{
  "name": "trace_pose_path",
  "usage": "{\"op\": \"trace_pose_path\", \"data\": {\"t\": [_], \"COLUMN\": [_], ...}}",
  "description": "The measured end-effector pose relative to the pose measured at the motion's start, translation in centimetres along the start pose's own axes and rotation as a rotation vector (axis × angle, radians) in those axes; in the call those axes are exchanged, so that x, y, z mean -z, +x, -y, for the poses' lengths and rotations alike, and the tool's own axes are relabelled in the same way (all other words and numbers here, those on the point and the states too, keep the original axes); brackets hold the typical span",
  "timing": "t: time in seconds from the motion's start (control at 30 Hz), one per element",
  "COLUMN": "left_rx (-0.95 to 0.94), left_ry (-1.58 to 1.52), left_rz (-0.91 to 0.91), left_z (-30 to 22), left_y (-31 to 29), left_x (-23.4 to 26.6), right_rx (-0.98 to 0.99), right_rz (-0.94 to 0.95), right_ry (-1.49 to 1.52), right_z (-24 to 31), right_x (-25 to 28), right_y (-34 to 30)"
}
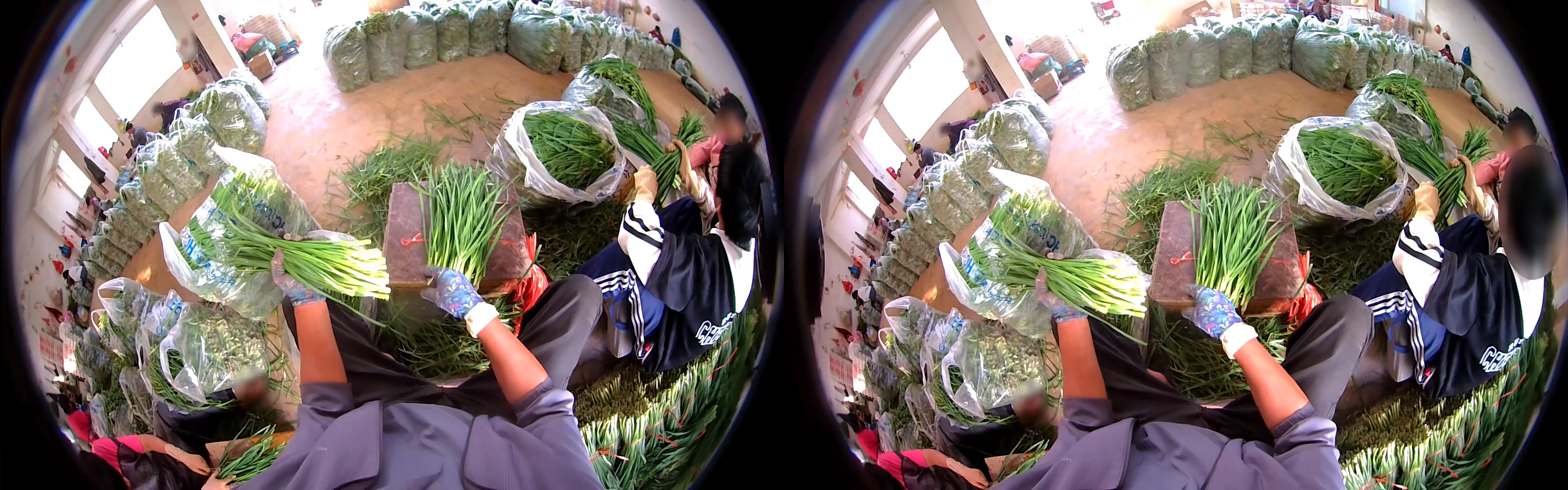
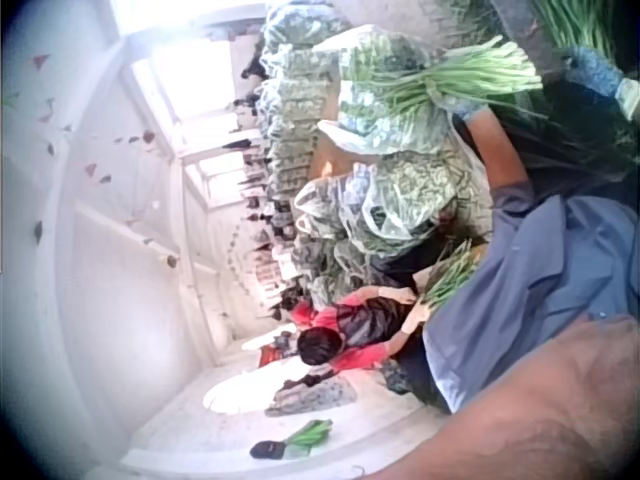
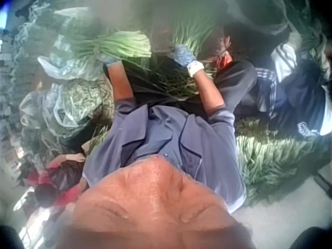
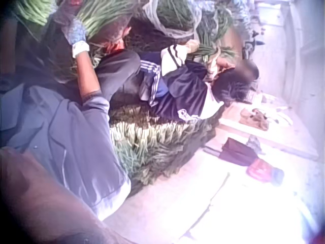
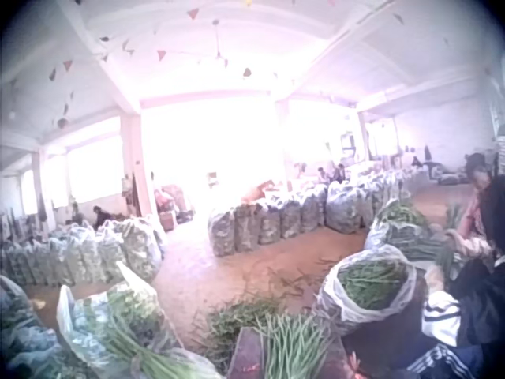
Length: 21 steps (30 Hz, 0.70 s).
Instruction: The person sorts through green onions, trims them using a cleaver on a wooden block, and bundles them into bunches secured with red bands.
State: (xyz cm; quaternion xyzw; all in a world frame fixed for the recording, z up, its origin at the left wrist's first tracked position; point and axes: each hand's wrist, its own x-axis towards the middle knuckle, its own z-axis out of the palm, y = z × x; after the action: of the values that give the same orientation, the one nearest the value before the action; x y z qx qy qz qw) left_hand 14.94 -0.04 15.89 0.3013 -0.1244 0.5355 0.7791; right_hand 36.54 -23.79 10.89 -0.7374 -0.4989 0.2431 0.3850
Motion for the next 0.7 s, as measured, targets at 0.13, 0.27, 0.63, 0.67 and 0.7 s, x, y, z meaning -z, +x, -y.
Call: {"op": "trace_pose_path", "data": {"t": [0.13, 0.27, 0.63, 0.67, 0.7], "left_rx": [-0.011, -0.005, 0.152, 0.128, 0.104], "left_ry": [-0.032, -0.001, 0.038, 0.049, 0.059], "left_rz": [-0.089, -0.045, -0.152, -0.154, -0.155], "left_z": [0.5, -0.1, 0.9, 1.0, 1.3], "left_y": [-0.5, -0.1, -0.5, -0.5, -0.6], "left_x": [0.4, 0.0, -2.9, -3.0, -3.1], "right_rx": [0.154, 0.436, 0.585, 0.564, 0.559], "right_rz": [0.05, -0.44, -0.42, -0.422, -0.419], "right_ry": [0.987, 0.01, -0.27, -0.252, -0.22], "right_z": [6.2, 9.6, 10.0, 10.0, 10.0], "right_x": [0.3, 2.2, 1.6, 1.6, 1.7], "right_y": [0.9, 0.9, 1.1, 1.2, 1.1]}}
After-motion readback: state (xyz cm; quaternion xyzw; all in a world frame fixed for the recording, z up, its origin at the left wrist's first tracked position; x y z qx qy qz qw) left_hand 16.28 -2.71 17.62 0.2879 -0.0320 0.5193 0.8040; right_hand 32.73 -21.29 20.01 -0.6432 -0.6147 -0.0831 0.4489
